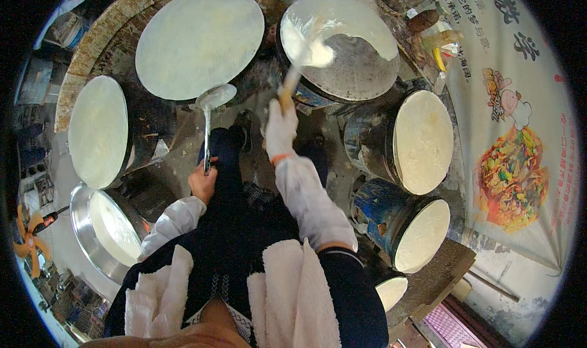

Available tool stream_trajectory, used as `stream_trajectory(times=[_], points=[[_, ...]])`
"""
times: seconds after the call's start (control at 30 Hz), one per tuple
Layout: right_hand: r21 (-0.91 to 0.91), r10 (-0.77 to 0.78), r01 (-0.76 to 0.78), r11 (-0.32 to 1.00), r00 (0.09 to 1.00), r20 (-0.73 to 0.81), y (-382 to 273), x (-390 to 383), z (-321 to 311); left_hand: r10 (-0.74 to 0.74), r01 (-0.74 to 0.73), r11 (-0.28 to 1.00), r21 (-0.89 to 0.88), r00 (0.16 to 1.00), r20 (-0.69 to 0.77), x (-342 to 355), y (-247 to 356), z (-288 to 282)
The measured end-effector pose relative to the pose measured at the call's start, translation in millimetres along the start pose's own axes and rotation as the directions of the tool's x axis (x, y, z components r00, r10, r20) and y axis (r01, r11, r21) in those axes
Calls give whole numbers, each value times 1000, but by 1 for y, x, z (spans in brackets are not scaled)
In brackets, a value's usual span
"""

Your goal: The person prepares crepes by ladling batter onto multiple hot griddles and spreading it into thin circles using a wooden spreader. They flip the crepes with a spatula and stack the finished ones on a nearby tray.

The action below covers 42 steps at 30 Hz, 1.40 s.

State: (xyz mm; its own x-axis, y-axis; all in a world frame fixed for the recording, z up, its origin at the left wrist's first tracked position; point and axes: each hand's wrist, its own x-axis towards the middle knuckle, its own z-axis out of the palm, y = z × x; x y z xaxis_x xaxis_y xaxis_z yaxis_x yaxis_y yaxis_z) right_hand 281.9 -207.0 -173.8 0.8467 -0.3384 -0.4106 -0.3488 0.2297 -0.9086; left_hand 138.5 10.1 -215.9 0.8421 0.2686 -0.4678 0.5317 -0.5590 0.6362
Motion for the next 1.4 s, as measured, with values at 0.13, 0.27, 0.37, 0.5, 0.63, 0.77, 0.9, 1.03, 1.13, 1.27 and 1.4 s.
stream_trajectory(times=[0.13, 0.27, 0.37, 0.5, 0.63, 0.77, 0.9, 1.03, 1.13, 1.27, 1.4], points=[[25, -21, 20, 999, 998, 64, -28, 48, 66, 99, -101, 995, -23, 992, -82, 8, -24, 11], [137, 149, -134, 981, 983, -105, -49, 20, 65, 146, -149, 987, -54, 987, -64, 6, -14, 6], [186, 240, -209, 960, 958, -159, -33, -14, 24, 118, -120, 991, -57, 992, -46, 0, -5, -4], [341, 186, -123, 932, 970, -158, -29, -34, -22, 144, -148, 987, -60, 987, -68, 0, -13, -5], [16, 161, -161, 987, 987, -27, -43, -33, 25, 194, -198, 979, -51, 978, -71, -1, -21, 0], [25, 131, -132, 991, 991, 27, -15, -18, 21, 155, -156, 988, -20, 987, -33, -7, -3, -2], [40, 200, -197, 980, 977, -73, -17, -47, -45, 142, -144, 989, -17, 988, -68, -5, -7, 5], [71, 230, -223, 972, 966, -115, -38, -41, -123, 163, -162, 987, 18, 985, -61, -4, -10, 8], [-55, 312, -325, 944, 935, -171, -67, -34, -106, 158, -154, 985, 71, 986, -56, -7, -3, 10], [-494, -237, 283, 822, 959, 156, 21, -41, -109, 253, -251, 967, 48, 965, -66, -6, 2, 28], [-550, -133, 101, 829, 991, -19, -2, -47, -171, 260, -255, 964, 78, 963, -67, -5, 7, 37]])
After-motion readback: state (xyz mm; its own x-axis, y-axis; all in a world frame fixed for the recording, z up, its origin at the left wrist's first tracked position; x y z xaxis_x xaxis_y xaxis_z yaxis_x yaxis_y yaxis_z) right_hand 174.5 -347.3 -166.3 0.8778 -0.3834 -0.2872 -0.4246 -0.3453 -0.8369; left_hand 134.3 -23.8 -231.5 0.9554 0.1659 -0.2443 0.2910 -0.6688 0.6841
